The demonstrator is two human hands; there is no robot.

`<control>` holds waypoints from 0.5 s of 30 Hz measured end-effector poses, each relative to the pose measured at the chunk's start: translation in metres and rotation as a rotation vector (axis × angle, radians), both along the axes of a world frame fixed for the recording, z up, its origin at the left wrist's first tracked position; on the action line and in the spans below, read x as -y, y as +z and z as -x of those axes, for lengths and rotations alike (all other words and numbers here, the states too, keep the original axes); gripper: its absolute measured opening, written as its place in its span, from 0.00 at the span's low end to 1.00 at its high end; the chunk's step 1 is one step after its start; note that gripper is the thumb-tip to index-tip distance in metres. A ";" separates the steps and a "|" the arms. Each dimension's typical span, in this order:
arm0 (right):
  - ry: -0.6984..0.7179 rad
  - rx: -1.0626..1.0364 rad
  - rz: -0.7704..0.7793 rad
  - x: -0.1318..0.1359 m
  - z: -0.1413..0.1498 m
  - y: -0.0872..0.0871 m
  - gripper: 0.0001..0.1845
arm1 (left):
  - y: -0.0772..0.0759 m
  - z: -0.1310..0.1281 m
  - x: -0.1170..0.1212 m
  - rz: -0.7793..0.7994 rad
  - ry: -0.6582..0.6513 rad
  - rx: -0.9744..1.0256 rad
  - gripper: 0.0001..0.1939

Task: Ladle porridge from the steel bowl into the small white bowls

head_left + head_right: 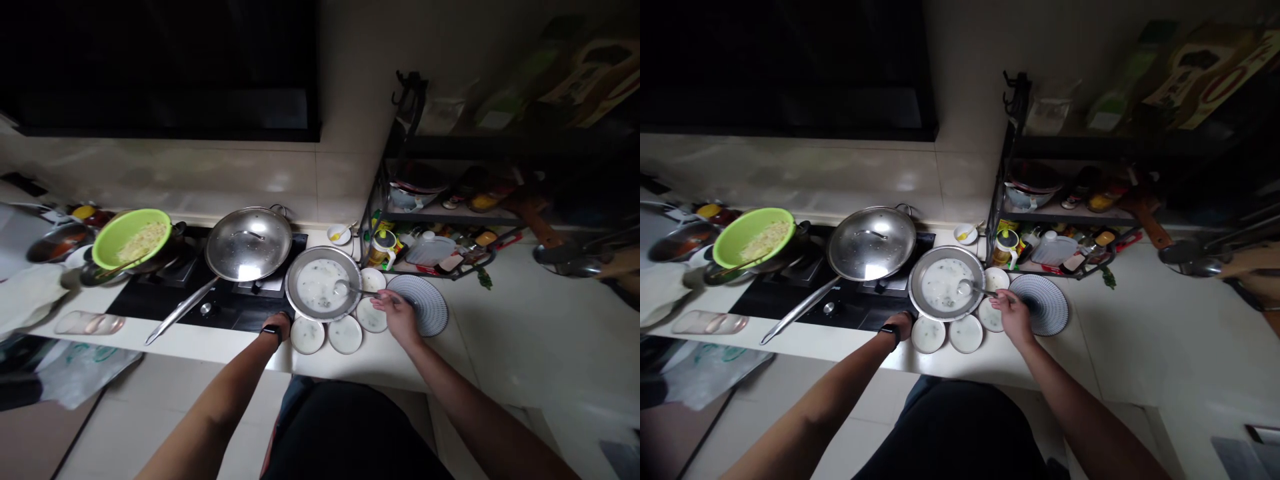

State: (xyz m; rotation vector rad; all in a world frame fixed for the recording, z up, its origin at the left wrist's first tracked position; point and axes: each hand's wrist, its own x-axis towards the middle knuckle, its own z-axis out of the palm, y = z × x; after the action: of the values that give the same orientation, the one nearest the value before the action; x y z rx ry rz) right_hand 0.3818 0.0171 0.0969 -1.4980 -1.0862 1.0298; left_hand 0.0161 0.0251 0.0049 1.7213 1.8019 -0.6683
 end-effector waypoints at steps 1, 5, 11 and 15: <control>0.113 0.117 -0.068 0.004 0.001 0.000 0.23 | 0.000 0.000 0.000 0.003 -0.010 -0.014 0.19; 0.582 0.555 -0.382 0.018 -0.004 0.011 0.17 | 0.002 -0.001 -0.001 0.023 -0.016 -0.010 0.20; 0.315 0.684 -0.423 0.018 -0.040 0.032 0.17 | 0.003 -0.001 -0.001 0.025 -0.027 -0.012 0.21; 0.085 0.659 -0.284 0.003 -0.065 0.031 0.19 | 0.002 0.000 -0.001 0.023 -0.036 -0.016 0.21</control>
State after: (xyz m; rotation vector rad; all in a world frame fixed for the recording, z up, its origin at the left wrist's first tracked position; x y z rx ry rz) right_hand 0.4468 0.0141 0.1277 -1.5989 -1.6854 0.3984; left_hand 0.0164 0.0259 0.0066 1.7415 1.7707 -0.7175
